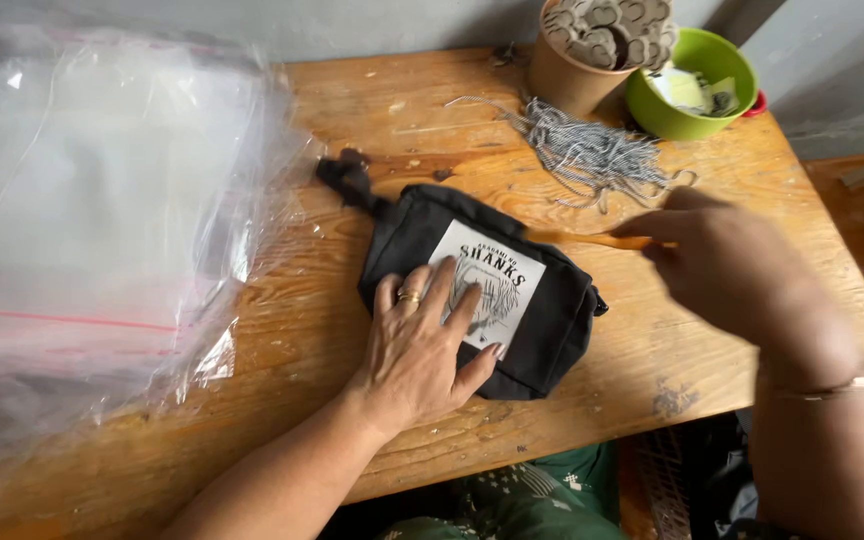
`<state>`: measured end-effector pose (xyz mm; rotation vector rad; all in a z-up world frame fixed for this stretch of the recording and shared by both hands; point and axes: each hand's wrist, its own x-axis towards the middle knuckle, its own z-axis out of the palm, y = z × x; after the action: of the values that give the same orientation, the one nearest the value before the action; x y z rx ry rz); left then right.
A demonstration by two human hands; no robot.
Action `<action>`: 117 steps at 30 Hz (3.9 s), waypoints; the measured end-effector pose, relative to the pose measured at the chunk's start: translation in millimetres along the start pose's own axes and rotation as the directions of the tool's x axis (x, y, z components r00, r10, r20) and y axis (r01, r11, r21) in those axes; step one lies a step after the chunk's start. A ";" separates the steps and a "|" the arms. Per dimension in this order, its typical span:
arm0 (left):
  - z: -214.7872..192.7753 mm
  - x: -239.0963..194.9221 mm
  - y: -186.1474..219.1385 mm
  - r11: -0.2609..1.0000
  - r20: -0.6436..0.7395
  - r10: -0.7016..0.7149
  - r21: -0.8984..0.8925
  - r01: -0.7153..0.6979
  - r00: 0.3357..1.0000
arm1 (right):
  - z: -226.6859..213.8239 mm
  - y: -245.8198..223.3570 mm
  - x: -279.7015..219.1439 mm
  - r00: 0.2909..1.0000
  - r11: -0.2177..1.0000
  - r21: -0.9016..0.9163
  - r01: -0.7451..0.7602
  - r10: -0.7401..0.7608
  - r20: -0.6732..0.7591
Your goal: The person uses a small orange brush to clean a black fabric pouch on a wooden table. They then pick up a silver chain and a cartoon character cutout, threading the chain through the cutout to assemble a keychain.
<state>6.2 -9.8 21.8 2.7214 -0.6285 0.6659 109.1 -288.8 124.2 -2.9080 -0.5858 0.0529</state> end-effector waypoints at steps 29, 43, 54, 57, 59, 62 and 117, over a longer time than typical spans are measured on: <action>-3.1 -5.8 34.0 0.988 -0.001 -0.102 0.117 0.101 0.995 | 66.4 -63.7 -41.8 0.989 0.997 -0.050 -0.054 0.046 -0.138; 10.7 -3.6 24.0 0.938 0.002 -0.255 0.243 0.247 0.967 | 68.7 -61.7 -40.9 0.952 1.000 -0.029 0.003 -0.012 -0.306; 25.5 -12.1 23.6 0.929 0.103 -0.318 0.233 0.288 0.942 | 64.1 -48.2 6.8 0.956 0.998 -0.057 -0.041 0.022 -0.292; 26.6 -12.4 23.5 0.925 0.112 -0.330 0.238 0.297 0.937 | 76.8 -81.7 -4.1 0.933 0.972 -0.090 0.219 -0.236 -0.272; 26.1 -13.7 23.0 0.926 0.115 -0.330 0.231 0.298 0.937 | 89.3 -80.5 2.3 0.950 0.979 -0.099 0.179 -0.198 -0.240; 22.5 -12.8 20.0 0.927 0.115 -0.339 0.212 0.310 0.934 | 90.1 -52.9 23.6 0.958 0.995 -0.071 0.074 -0.091 -0.270; 71.8 183.7 -32.1 0.810 0.114 -0.311 -0.488 0.326 0.944 | 117.4 67.7 161.7 0.987 0.997 0.072 -0.002 0.014 -0.157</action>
<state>195.1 -70.7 45.3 2.2650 -0.2788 0.3184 275.9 -268.5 -3.4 -2.8118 -0.5340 -0.1507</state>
